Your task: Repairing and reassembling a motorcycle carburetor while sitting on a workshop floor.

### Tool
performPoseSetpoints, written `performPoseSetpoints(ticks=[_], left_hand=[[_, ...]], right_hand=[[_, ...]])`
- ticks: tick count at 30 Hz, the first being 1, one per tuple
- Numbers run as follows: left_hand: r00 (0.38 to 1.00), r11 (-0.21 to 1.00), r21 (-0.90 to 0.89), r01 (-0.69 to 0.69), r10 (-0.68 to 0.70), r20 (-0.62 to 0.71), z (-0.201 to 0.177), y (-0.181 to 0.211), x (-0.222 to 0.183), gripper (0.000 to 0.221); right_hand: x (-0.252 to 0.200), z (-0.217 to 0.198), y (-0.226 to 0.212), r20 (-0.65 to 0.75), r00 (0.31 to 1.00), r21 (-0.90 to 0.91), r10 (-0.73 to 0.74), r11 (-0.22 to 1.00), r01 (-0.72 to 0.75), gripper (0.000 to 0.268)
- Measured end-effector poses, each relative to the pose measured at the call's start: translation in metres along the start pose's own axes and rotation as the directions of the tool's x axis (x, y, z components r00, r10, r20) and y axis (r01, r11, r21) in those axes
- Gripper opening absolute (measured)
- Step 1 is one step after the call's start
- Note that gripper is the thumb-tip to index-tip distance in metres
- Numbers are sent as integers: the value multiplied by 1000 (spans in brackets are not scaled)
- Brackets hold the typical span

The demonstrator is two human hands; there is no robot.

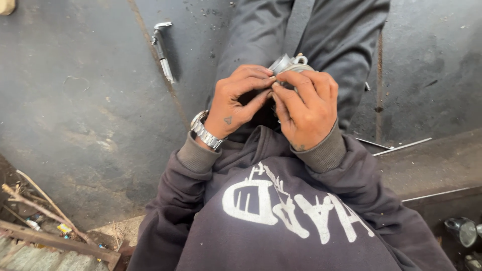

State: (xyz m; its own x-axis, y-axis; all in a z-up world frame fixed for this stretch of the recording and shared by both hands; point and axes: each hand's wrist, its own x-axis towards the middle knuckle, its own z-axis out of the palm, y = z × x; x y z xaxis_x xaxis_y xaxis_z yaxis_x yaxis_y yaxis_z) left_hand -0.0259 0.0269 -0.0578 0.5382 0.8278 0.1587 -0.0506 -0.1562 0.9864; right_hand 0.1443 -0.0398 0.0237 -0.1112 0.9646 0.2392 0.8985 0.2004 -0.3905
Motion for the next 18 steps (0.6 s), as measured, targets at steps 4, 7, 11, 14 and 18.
performPoseSetpoints(ticks=[4, 7, 11, 14, 18], left_hand=[[1000, 1000, 26, -4, 4, 4, -1, 1, 0, 21], [1000, 1000, 29, -4, 4, 6, -2, 4, 1, 22], [1000, 999, 50, 11, -11, -4, -3, 7, 2, 23], [1000, 999, 28, 14, -14, -16, -1, 4, 0, 24], [1000, 1000, -3, 7, -7, -7, -11, 13, 0, 25]], right_hand=[[-3, -3, -1, 6, 1000, 33, 15, 999, -15, 20], [-1, -5, -2, 30, 1000, 13, -8, 1000, 8, 22], [3, -6, -5, 33, 999, -63, -41, 997, 43, 24], [8, -6, -8, 35, 998, -82, -46, 995, 49, 23], [12, 2, -16, 6, 1000, -188, -28, 982, 28, 20]])
